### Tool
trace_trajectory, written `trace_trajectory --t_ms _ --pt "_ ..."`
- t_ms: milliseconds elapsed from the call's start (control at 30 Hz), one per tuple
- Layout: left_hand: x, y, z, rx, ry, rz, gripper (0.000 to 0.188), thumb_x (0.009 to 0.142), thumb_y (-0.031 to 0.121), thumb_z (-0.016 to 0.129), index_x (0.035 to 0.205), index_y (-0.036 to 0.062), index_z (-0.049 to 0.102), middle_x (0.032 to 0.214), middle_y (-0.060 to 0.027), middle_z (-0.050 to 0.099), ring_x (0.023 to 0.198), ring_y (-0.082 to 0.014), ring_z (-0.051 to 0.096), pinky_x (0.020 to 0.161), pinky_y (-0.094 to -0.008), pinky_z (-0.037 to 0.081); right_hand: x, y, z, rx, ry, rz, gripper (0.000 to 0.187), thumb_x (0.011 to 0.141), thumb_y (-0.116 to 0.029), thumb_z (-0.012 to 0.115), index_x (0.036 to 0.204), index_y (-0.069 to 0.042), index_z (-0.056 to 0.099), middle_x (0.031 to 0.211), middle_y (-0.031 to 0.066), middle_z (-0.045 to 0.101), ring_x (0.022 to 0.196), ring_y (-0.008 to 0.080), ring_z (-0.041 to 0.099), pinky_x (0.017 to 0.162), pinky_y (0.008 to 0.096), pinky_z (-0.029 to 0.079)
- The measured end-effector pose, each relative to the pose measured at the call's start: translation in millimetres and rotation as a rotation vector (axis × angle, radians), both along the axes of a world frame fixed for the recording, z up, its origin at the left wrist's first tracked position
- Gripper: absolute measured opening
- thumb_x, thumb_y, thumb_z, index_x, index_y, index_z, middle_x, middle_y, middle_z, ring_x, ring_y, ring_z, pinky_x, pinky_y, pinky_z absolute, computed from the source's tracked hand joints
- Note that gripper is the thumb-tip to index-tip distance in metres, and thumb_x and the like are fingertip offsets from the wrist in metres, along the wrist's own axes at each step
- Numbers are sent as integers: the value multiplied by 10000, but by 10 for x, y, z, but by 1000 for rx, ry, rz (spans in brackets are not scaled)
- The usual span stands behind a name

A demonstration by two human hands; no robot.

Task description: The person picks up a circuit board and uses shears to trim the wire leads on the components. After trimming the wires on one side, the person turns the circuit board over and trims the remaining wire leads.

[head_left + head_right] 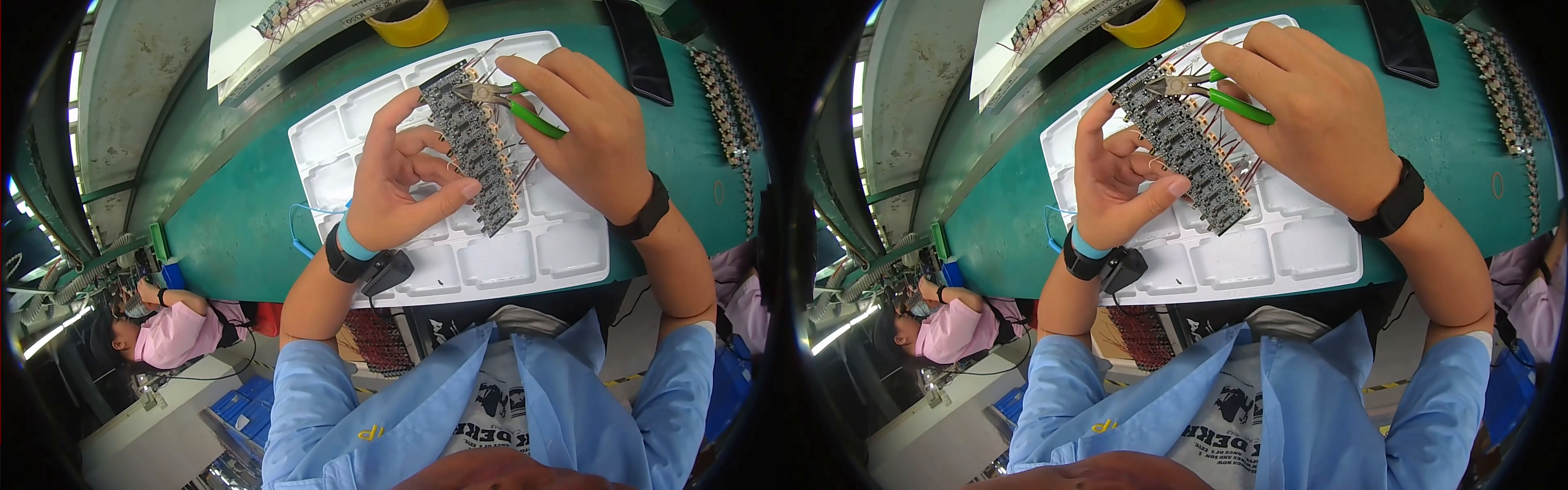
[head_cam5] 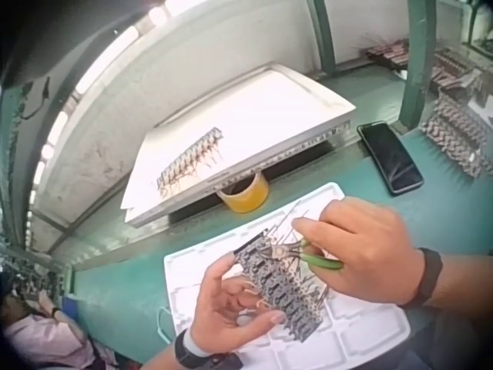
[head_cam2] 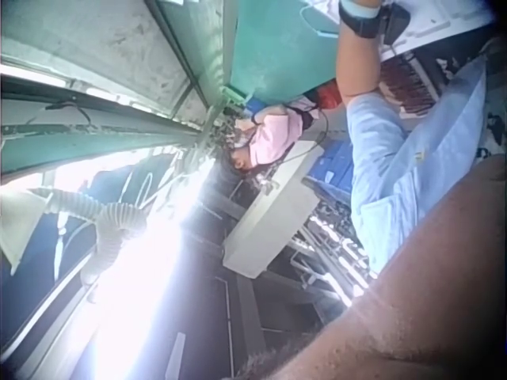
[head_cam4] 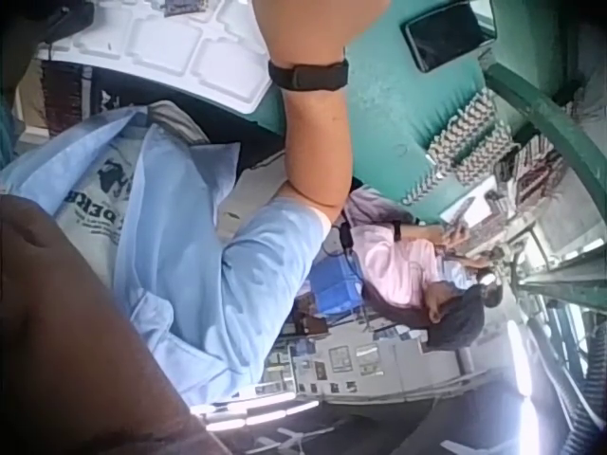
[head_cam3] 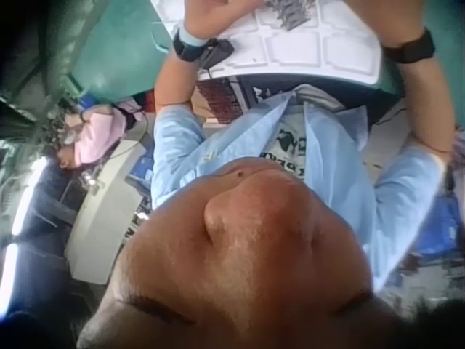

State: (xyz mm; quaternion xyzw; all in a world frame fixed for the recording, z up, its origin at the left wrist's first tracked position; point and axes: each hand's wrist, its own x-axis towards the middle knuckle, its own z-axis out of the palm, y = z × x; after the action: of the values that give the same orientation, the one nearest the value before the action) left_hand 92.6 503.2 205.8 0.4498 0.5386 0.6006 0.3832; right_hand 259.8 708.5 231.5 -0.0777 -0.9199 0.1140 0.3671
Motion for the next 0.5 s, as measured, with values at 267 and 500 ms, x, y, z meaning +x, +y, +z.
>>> trace_trajectory --t_ms 267,500 --pt "8 0 9 14 -30 14 1039 846 -135 821 1659 105 219 1213 -99 628 954 -201 782 828 -321 647 -20 -4 35 6 41 22 445 747 -90 866 1166 -114 718 966 50 636 876 265 669 693 386 537" --pt "14 8 17 18 -38 21 1037 849 -134 820 1658 105 218 1220 -102 625 960 -205 784 834 -325 648 -21 3 32 21 43 24 448 744 -71 860 1166 -115 718 954 46 631 864 256 665 684 382 531"
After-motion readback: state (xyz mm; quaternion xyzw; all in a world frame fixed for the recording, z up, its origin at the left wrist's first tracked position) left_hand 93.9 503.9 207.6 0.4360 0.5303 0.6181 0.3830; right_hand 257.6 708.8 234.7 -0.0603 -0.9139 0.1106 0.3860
